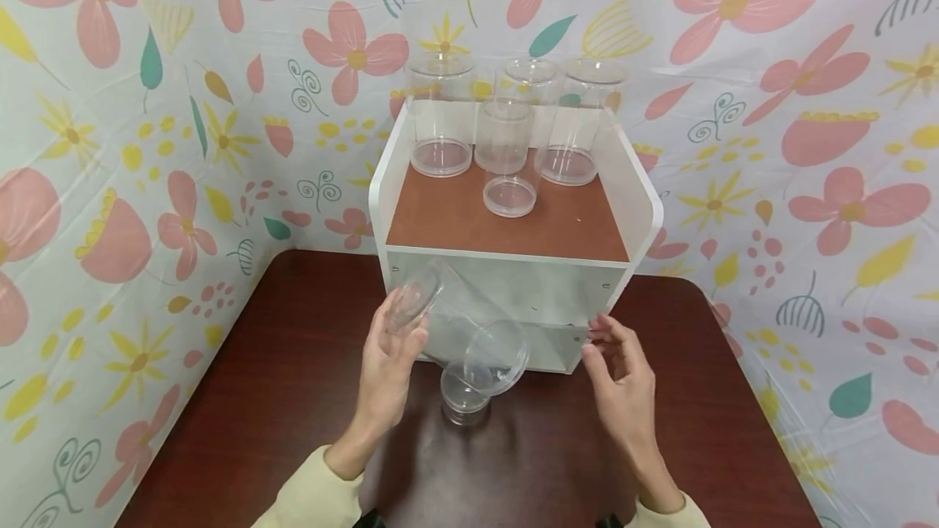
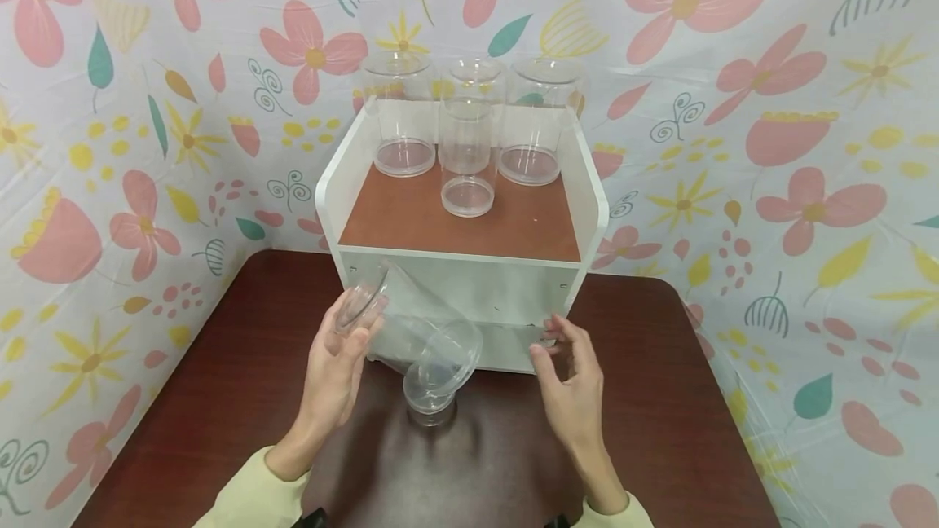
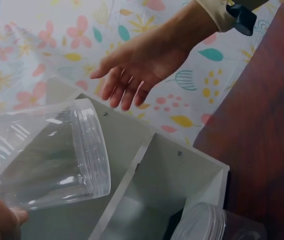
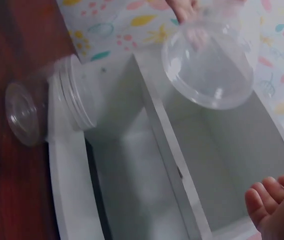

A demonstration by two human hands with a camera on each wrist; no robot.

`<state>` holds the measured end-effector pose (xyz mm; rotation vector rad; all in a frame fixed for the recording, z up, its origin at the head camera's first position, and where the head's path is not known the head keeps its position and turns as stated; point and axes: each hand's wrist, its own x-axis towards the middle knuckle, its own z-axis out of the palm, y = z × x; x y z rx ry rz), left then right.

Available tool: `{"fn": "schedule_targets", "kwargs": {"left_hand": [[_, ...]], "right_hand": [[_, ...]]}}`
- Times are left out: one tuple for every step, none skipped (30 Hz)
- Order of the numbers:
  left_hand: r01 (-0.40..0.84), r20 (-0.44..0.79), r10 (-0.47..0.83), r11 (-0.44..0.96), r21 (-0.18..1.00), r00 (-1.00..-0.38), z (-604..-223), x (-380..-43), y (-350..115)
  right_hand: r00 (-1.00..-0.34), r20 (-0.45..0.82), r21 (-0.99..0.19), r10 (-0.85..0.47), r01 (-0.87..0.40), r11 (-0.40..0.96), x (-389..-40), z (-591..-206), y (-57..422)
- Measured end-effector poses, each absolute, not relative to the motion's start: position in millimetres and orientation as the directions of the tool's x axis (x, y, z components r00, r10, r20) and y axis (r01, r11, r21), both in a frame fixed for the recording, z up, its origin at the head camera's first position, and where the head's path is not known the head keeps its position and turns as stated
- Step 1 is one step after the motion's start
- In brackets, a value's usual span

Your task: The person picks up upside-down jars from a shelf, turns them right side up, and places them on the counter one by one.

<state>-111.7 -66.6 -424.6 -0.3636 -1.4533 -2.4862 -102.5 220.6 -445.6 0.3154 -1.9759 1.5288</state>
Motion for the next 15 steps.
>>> {"fn": "schedule_targets", "kwargs": {"left_hand": [[0.326,0.330,-0.078,-0.483,0.813,-0.941,-425.0,-111.7,-65.2],[0.325,0.331,-0.077,-0.487,0.810,-0.940,-425.4,-111.6,-63.9],[0.326,0.332,-0.077,-0.493,0.807,-0.940,-425.8,-111.6,-62.6],[0.325,0.332,-0.078,-0.497,0.805,-0.940,-426.0,-111.5,-61.4],[0.325,0.332,-0.078,-0.499,0.803,-0.940,-426.1,-111.4,-60.2],[0.322,0.329,-0.077,-0.502,0.803,-0.941,-426.3,-111.2,-59.1],[0.320,0.327,-0.077,-0.505,0.802,-0.942,-426.4,-111.1,-58.0],[0.316,0.322,-0.078,-0.505,0.803,-0.944,-426.7,-110.8,-57.0],[0.312,0.318,-0.078,-0.507,0.804,-0.945,-427.0,-110.7,-56.2],[0.308,0.314,-0.077,-0.508,0.805,-0.946,-427.2,-110.5,-55.3],[0.306,0.312,-0.076,-0.510,0.804,-0.947,-427.4,-110.4,-54.6],[0.305,0.311,-0.076,-0.512,0.803,-0.947,-427.6,-110.3,-53.9],[0.305,0.312,-0.076,-0.513,0.802,-0.947,-427.8,-110.1,-53.3],[0.306,0.314,-0.074,-0.513,0.802,-0.947,-427.9,-110.0,-52.8],[0.309,0.318,-0.072,-0.516,0.799,-0.945,-428.1,-110.1,-52.4]], "right_hand": [[-0.788,0.600,-0.784,0.138,-0.546,0.294,-102.0,-448.6,220.2],[-0.790,0.605,-0.778,0.101,-0.559,0.287,-101.5,-450.9,219.4],[-0.790,0.610,-0.773,0.067,-0.574,0.271,-101.0,-452.9,218.5],[-0.794,0.607,-0.775,0.036,-0.581,0.249,-100.4,-454.1,217.4],[-0.797,0.604,-0.774,0.004,-0.586,0.238,-99.6,-454.9,216.3],[-0.799,0.600,-0.775,-0.025,-0.589,0.229,-98.9,-455.8,215.2],[-0.805,0.590,-0.780,-0.054,-0.586,0.220,-98.1,-456.4,214.1],[-0.813,0.577,-0.788,-0.078,-0.579,0.211,-97.3,-456.7,212.8],[-0.821,0.562,-0.796,-0.100,-0.570,0.206,-96.6,-457.3,211.6],[-0.829,0.546,-0.803,-0.123,-0.560,0.204,-95.9,-457.9,210.2],[-0.830,0.539,-0.804,-0.144,-0.558,0.207,-95.5,-458.7,208.9],[-0.831,0.532,-0.805,-0.161,-0.556,0.208,-95.1,-459.6,207.5],[-0.834,0.522,-0.808,-0.175,-0.550,0.210,-94.6,-460.4,206.0],[-0.839,0.511,-0.813,-0.185,-0.542,0.214,-94.1,-461.2,204.7],[-0.845,0.498,-0.817,-0.193,-0.532,0.223,-93.5,-462.2,203.6]]}}
